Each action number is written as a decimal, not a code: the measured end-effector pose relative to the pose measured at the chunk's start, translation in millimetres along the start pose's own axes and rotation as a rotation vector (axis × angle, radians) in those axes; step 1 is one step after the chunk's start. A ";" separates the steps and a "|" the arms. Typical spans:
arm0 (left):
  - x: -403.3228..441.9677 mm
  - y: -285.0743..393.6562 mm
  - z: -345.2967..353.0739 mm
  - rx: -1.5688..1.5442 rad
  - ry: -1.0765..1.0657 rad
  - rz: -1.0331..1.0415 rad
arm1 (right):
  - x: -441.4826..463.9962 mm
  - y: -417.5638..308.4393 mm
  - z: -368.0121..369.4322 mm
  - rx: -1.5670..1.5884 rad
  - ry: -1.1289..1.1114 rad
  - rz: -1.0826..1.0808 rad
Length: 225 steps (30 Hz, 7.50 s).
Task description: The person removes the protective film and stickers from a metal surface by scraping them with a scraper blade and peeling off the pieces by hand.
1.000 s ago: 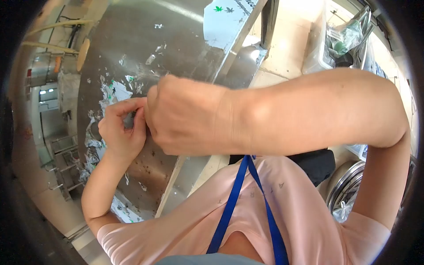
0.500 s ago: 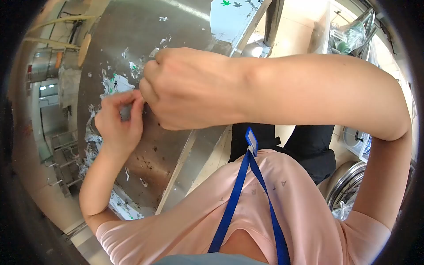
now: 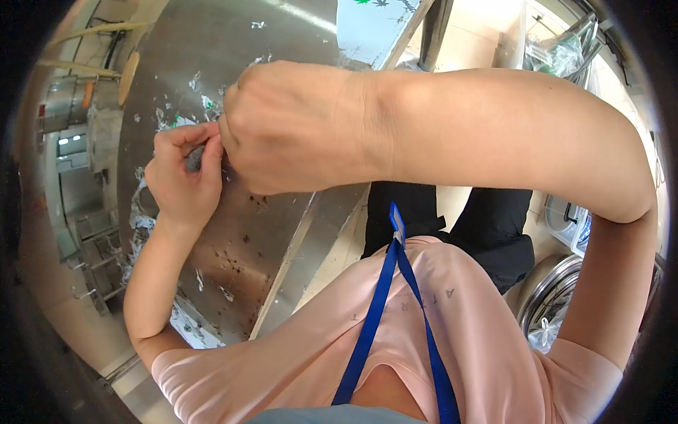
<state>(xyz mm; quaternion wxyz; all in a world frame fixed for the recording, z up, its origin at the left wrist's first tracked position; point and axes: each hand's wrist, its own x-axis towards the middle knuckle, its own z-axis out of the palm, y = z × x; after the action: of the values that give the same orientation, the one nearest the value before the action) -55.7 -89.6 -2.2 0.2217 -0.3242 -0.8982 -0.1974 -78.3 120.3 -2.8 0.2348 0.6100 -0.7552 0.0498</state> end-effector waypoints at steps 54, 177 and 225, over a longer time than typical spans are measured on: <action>33.4 -32.6 -15.4 0.027 -0.093 -0.222 | -7.8 78.3 0.7 0.549 0.208 0.775; 104.7 90.0 61.8 0.602 -0.041 0.174 | -101.4 86.6 -6.1 0.136 0.442 0.058; 96.5 72.9 43.4 0.302 -0.294 0.436 | -112.7 30.2 -7.6 2.697 0.096 1.246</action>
<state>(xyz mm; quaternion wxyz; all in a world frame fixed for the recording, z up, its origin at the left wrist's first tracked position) -85.3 31.7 28.2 0.1722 -0.4979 -0.8490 0.0396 -88.2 231.8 -36.5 -0.5281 -0.0531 -0.2659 0.8047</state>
